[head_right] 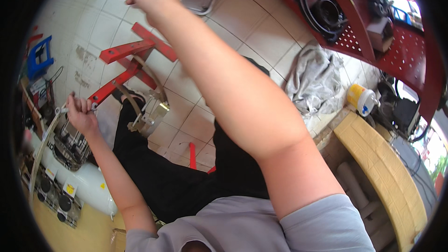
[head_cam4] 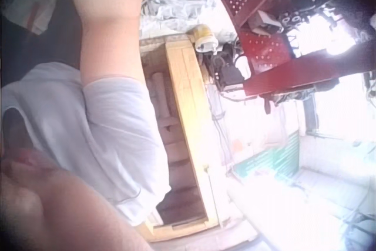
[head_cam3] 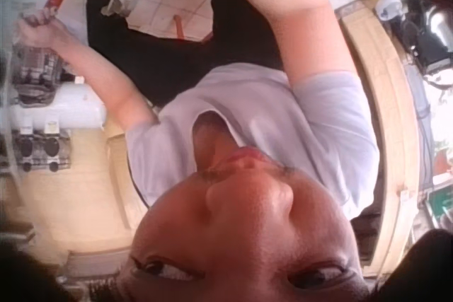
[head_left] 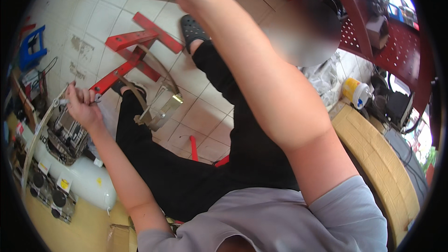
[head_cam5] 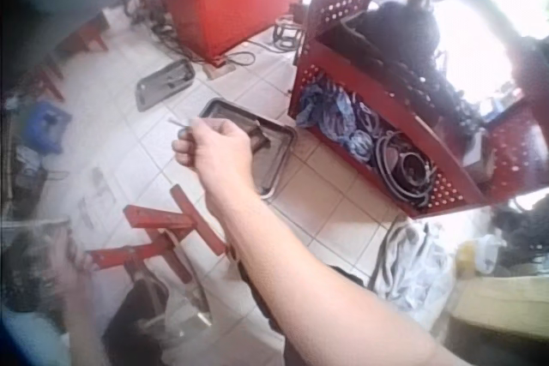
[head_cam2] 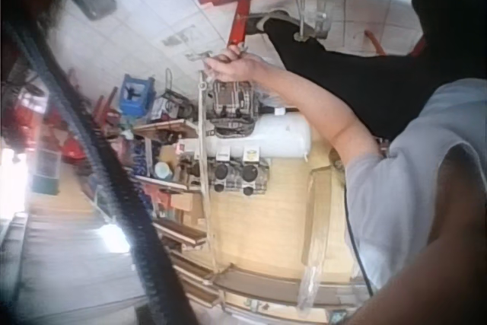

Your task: The person sits on a low stool and assembles a red metal frame using a wrench. They insert bolts and tighten nuts on the frame's joints, occasionally picking up additional hardware from a nearby metal tray.

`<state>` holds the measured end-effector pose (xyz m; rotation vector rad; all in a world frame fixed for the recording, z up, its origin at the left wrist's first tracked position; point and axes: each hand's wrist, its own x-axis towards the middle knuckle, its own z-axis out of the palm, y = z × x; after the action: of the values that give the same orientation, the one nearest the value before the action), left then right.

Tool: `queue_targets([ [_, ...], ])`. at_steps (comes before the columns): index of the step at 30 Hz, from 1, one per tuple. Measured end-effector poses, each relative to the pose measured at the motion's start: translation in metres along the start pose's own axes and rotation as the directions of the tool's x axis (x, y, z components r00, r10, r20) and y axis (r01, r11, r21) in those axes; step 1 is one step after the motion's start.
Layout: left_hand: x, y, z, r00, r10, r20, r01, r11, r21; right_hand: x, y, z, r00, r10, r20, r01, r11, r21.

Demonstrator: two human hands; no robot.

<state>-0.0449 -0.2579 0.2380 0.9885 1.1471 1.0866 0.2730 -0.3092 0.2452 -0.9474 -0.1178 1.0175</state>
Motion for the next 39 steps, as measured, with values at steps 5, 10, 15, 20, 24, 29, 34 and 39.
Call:
queue_targets([
  [5, -0.003, 0.000, 0.004, 0.997, 0.013, -0.077, -0.012, 1.000, 0.013, 0.005, 0.002, -0.017, 0.979, 0.144, 0.141, -0.162, 0.979, 0.124],
  [10, -0.008, 0.003, 0.000, 0.995, 0.018, -0.098, -0.016, 1.000, 0.012, 0.000, -0.003, -0.015, 0.987, 0.161, -0.010, -0.161, 0.986, 0.034],
  [15, -0.007, 0.005, 0.009, 0.998, 0.022, -0.053, -0.029, 0.991, -0.129, 0.016, -0.021, -0.043, 0.988, 0.131, 0.087, -0.140, 0.983, 0.116],
  [20, -0.009, 0.006, -0.015, 0.999, 0.011, -0.051, -0.020, 0.983, -0.181, 0.005, -0.005, -0.022, 0.986, 0.123, 0.110, -0.127, 0.991, 0.030],
  [24, -0.011, 0.008, -0.015, 0.998, -0.010, -0.068, -0.004, 0.982, -0.191, 0.005, 0.010, -0.020, 0.991, 0.123, -0.050, -0.131, 0.969, -0.209],
  [29, -0.026, 0.022, -0.011, 0.997, -0.075, -0.023, 0.071, 0.988, -0.134, 0.101, 0.051, -0.088, 0.940, 0.315, -0.129, -0.322, 0.702, -0.635],
  [34, -0.046, 0.033, -0.034, 0.981, -0.083, 0.177, 0.107, 0.986, -0.131, 0.160, 0.129, -0.144, 0.942, 0.335, 0.021, 0.140, -0.334, -0.932],
  [39, -0.057, 0.055, -0.046, 0.954, -0.164, 0.251, 0.218, 0.955, -0.203, 0.208, 0.196, -0.175, 0.987, 0.133, 0.091, 0.139, -0.416, -0.899],
])
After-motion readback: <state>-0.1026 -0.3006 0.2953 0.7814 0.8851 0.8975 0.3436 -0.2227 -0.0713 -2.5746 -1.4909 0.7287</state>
